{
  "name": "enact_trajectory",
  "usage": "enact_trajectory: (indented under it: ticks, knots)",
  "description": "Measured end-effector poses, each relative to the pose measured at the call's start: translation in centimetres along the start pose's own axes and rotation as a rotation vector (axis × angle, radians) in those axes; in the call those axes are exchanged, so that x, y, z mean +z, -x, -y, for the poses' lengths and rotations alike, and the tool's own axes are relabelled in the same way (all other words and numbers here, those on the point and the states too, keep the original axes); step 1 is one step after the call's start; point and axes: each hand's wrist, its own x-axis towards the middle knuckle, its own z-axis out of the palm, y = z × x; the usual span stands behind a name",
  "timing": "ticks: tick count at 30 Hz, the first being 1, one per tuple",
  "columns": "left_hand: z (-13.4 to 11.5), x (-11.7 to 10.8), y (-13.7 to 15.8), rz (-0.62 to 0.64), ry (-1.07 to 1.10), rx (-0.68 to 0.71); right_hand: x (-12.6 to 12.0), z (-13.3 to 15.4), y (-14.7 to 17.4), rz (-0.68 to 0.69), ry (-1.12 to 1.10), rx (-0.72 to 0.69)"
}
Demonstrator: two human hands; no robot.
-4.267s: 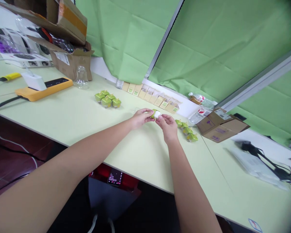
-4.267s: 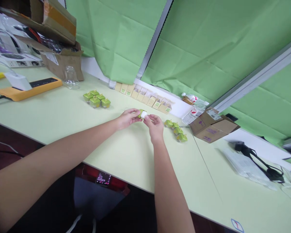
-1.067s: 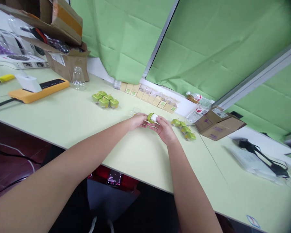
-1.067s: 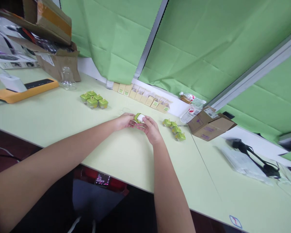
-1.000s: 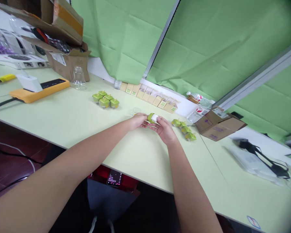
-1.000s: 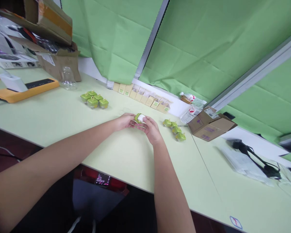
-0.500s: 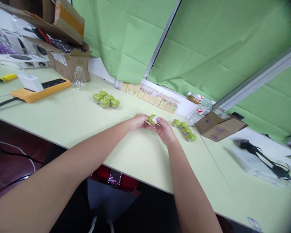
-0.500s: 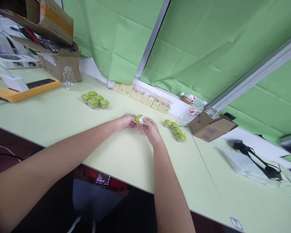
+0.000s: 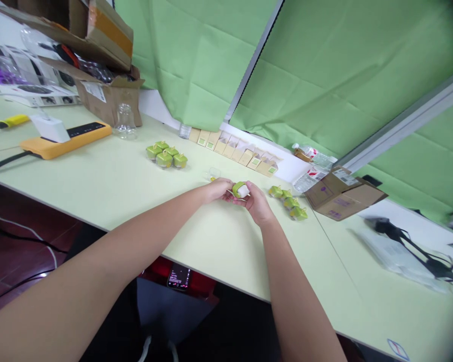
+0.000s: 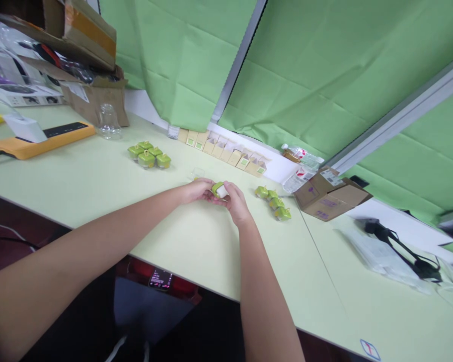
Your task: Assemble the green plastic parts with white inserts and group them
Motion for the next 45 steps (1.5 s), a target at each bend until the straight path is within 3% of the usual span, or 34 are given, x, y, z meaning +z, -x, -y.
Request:
enact_trajectory:
  ticks: [27, 45]
  knots:
    - [0.34, -0.12, -0.25, 0.024, -0.049, 0.024, 0.24, -0.41, -0.08, -0.050, 0.060, 0.013]
    - [0.31, 0.10, -0.27, -0.038, -0.033, 0.038, 0.49, -0.20, 0.00, -0.050, 0.065, 0.027]
